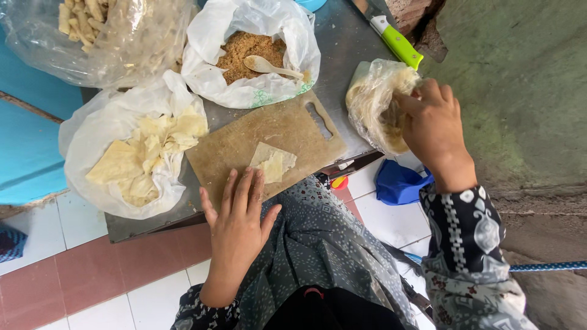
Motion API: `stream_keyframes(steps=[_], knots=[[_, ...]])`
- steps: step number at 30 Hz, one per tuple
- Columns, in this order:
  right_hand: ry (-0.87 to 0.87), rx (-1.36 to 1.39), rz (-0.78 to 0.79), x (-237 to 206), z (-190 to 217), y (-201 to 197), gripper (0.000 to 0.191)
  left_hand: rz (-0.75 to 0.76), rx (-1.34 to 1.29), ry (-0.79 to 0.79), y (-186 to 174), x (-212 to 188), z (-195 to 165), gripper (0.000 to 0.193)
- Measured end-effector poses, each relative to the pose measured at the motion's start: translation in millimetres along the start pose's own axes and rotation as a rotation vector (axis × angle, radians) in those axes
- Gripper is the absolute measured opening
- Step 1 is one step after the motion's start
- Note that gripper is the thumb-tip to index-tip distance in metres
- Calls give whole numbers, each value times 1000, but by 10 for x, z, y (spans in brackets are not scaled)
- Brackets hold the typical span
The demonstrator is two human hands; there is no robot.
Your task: The person sits at a metal table and folds thin pastry wrappers around a filling, pressing the edges closed by hand on a cutting board. They take wrappers from a plastic bag, add filling with a spoon from a bag of brown mixture, fold each wrapper into a filled parcel, and set finished parcels aside.
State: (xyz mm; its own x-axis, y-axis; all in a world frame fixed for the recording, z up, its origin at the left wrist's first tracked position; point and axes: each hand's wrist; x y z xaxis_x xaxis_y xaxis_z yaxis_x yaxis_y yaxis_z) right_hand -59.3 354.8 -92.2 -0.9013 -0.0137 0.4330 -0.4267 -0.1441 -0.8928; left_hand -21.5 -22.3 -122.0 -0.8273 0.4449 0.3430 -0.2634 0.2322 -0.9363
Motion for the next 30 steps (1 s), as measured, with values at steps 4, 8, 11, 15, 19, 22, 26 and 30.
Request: stream_keyframes(steps=[4,8,11,15,19,22,26,30], knots=[[18,-234,203,115,-92,79,31,-16,29,3,87,-58,13,66],[-4,-183,233,125,-145,63,33,-32,6,4,150,-72,19,67],[11,66,217,123,-145,-37,27,-31,-4,-11,161,-68,23,65],[-55,286,242,-36,-36,-333,28,-39,-11,-16,152,-38,52,62],[-76,203,254,-106,83,-475,41,-39,-29,-30,145,-24,62,63],[-138,144,283,0,110,-412,42,-42,-15,-11,142,-24,59,62],[-145,93,363,140,104,-372,30,-50,-11,-16,139,-9,57,61],[-212,80,364,187,32,-392,20,-47,-8,-22,143,3,62,60]])
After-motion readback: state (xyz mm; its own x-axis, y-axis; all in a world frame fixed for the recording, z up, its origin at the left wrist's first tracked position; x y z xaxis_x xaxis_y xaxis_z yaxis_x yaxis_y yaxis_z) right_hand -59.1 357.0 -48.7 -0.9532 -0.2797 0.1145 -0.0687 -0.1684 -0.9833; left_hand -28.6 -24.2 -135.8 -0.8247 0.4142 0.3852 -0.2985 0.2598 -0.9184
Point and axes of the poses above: each hand's wrist, its own x-axis towards the middle knuckle, its own y-axis out of the palm, z = x × y, and after that the axes turned 3 degrees about x, right-handed
